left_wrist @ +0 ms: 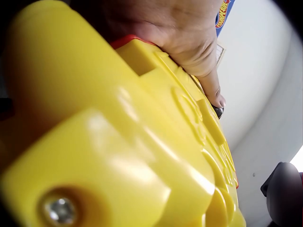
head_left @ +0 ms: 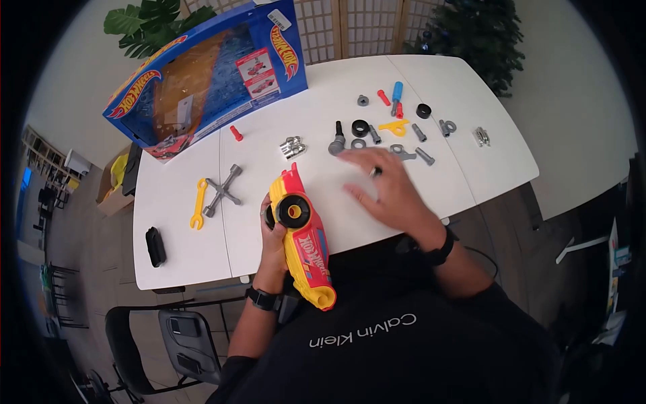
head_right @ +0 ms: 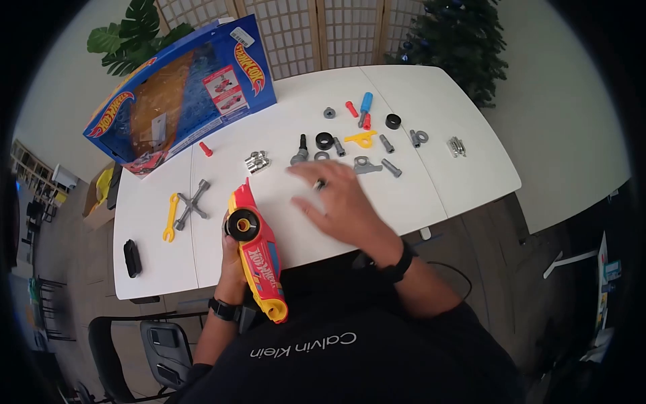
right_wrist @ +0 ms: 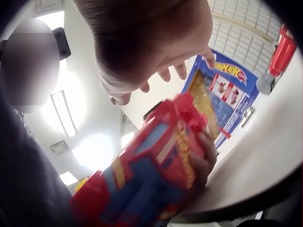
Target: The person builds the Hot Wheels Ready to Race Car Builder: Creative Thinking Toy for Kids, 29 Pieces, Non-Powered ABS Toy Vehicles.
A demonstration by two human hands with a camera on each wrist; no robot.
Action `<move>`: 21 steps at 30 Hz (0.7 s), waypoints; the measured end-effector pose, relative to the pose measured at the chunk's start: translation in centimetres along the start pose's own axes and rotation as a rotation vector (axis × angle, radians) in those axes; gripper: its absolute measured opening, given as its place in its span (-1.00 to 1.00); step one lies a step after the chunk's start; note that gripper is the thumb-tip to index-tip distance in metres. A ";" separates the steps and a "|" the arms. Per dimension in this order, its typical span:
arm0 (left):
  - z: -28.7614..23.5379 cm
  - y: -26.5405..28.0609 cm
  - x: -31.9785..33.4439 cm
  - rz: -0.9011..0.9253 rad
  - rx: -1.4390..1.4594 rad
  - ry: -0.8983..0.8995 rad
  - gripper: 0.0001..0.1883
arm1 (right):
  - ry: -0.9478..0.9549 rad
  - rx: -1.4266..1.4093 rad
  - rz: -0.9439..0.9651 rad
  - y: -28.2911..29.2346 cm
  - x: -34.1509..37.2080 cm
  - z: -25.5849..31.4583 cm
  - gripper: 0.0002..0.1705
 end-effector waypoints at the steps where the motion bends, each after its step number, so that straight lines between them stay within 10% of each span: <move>1: 0.2 0.2 0.1 -0.018 0.007 0.008 0.15 | -0.116 0.124 -0.040 1.4 0.0 -2.0 -0.67; 6: 0.7 0.1 -0.2 0.000 0.047 0.054 0.21 | -0.555 0.556 -0.014 8.0 5.3 -14.2 -0.64; 11: -0.1 -1.7 -0.1 0.002 -0.181 -0.004 0.19 | -0.646 0.451 0.016 8.5 6.4 -13.3 -0.65; 21: -0.4 -1.1 2.3 0.022 -0.092 0.017 0.01 | -0.279 0.169 0.193 -0.5 2.2 -3.4 -0.67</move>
Point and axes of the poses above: each hand's wrist, its own x-axis away from the middle knuckle, its own y-axis out of the back of the hand, z = x × y, the point moved 6 cm from there along -x, towards the middle knuckle, and after that the axes turned 1 degree about -x, right-handed, at the moved point
